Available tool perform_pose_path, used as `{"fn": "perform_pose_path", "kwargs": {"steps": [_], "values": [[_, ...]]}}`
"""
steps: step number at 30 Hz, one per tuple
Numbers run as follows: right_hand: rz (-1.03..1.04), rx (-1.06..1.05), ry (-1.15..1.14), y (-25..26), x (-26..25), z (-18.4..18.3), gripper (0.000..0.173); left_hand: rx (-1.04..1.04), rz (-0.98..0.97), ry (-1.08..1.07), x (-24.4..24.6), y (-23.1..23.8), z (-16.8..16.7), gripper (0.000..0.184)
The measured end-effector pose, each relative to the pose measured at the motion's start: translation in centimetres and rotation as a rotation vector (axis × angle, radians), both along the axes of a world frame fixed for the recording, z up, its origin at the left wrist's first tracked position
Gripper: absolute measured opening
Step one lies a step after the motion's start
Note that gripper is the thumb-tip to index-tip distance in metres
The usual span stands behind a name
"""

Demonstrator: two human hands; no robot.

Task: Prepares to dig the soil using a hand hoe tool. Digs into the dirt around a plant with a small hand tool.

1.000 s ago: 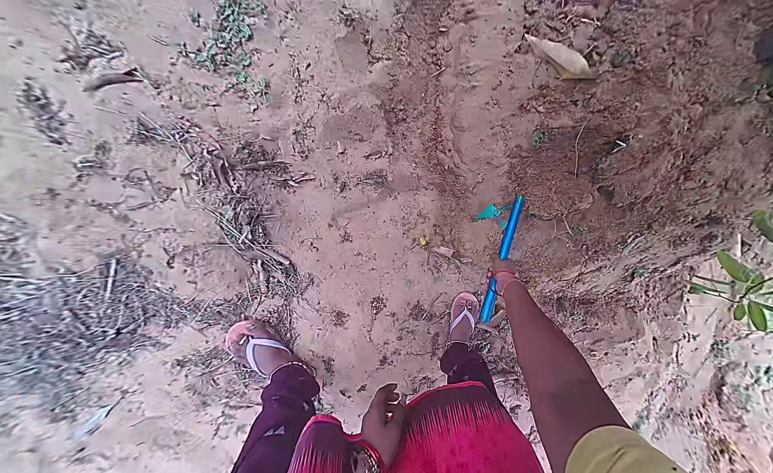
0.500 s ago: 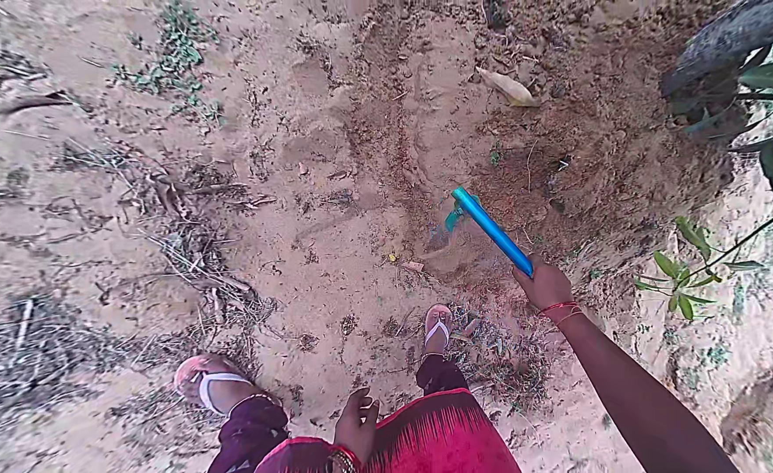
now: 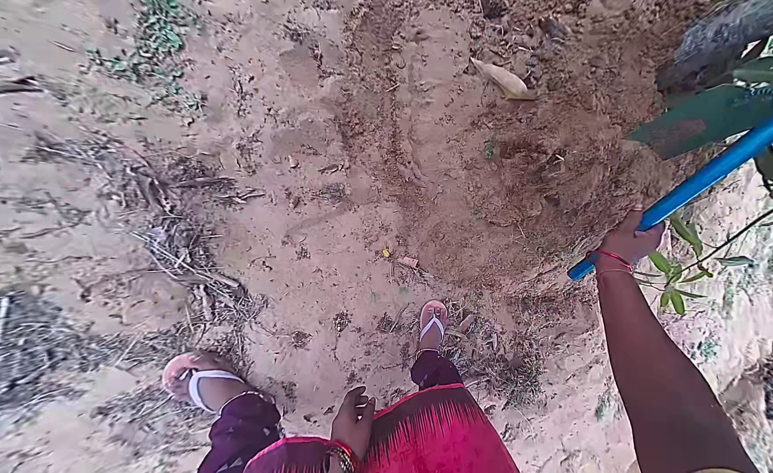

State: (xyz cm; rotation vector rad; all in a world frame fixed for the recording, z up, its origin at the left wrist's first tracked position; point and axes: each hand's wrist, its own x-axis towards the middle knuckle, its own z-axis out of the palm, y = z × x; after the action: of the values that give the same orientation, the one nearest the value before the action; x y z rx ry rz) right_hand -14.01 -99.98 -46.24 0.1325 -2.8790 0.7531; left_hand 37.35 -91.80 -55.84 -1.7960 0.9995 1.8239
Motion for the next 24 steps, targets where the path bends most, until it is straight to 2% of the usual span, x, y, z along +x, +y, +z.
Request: {"fn": "perform_pose_path", "kwargs": {"steps": [6,8,11,14,20,22,24], "values": [[0.256,0.276,-0.255,5.7,9.5,-2.4,0.040,0.026,0.035,0.000,0.3,0.1,0.0,0.044],[0.334,0.384,-0.384,5.7,11.7,-3.8,0.039,0.042,0.042,-0.006,0.3,-0.2,0.1,0.044],[0.454,0.545,-0.511,3.1,13.0,-5.4,0.040,0.043,0.056,-0.024,0.5,-0.5,0.2,0.044],[0.582,0.640,-0.480,-2.6,11.8,-5.2,0.044,0.022,0.075,-0.030,1.0,-0.4,-0.1,0.044],[0.823,0.504,-0.214,-14.8,5.2,-3.2,0.055,0.027,0.153,-0.066,1.5,-0.1,-0.7,0.042],[0.800,0.555,-0.230,-16.4,2.3,-4.7,0.056,0.014,0.192,-0.067,1.6,0.2,-0.8,0.042],[0.663,0.694,-0.331,-15.7,-0.2,-8.0,0.058,0.015,0.208,-0.068,1.5,0.6,-0.9,0.042]]}}
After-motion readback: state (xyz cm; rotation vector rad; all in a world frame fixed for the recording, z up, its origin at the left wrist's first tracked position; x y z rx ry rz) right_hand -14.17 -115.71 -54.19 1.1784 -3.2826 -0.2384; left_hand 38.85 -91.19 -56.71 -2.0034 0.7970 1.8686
